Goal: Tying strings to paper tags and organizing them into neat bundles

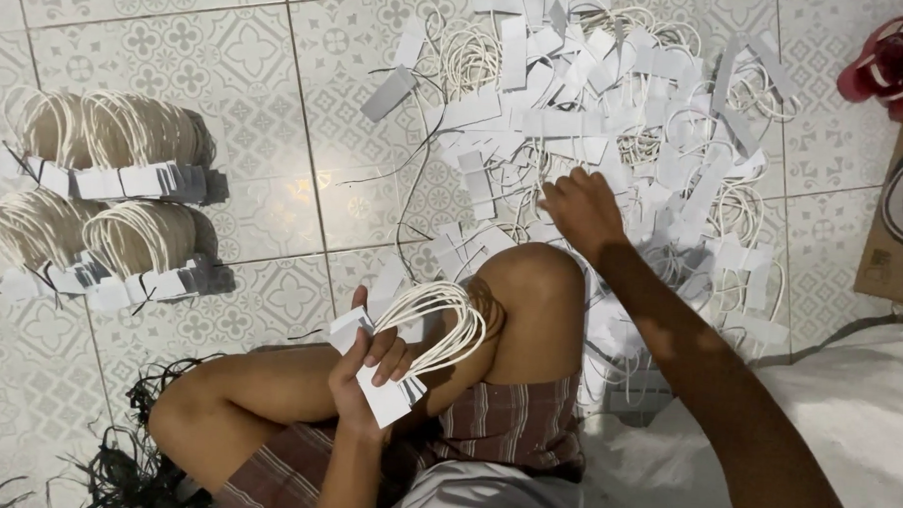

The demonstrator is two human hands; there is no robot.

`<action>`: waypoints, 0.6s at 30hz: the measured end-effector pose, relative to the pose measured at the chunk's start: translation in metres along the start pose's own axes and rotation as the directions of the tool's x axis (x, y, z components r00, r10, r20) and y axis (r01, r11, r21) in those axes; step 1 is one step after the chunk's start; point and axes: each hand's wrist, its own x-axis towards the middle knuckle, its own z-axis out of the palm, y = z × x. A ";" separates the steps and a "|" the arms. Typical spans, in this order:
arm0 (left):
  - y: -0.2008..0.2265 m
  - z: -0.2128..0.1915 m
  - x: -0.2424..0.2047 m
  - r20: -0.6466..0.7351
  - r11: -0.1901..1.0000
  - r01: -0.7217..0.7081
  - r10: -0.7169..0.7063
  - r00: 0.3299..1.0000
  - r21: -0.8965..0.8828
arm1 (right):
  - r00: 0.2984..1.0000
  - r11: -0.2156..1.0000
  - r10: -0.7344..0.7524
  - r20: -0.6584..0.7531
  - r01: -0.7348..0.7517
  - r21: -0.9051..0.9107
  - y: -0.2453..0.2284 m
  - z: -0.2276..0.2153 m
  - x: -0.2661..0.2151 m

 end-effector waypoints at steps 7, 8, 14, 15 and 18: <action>0.006 -0.007 -0.004 0.030 0.999 -0.010 0.012 0.999 -0.037 | 0.940 0.988 0.128 0.316 -0.150 0.046 -0.009 0.053 -0.015; 0.006 -0.006 -0.004 -0.001 0.999 -0.015 0.015 1.000 -0.031 | 0.930 0.984 0.134 0.341 -0.166 0.067 -0.009 0.052 -0.015; 0.001 -0.006 -0.003 0.008 0.999 0.001 0.000 1.000 -0.040 | 0.888 0.964 0.114 0.445 -0.208 0.166 -0.016 0.038 -0.015; 0.001 -0.007 -0.003 0.018 0.999 0.011 -0.010 1.000 -0.040 | 0.887 0.936 0.132 0.443 -0.259 0.238 -0.018 0.036 -0.015; 0.003 -0.009 -0.003 0.013 0.998 0.020 -0.019 1.000 -0.061 | 0.868 0.994 0.083 0.489 -0.107 0.022 -0.016 0.061 -0.013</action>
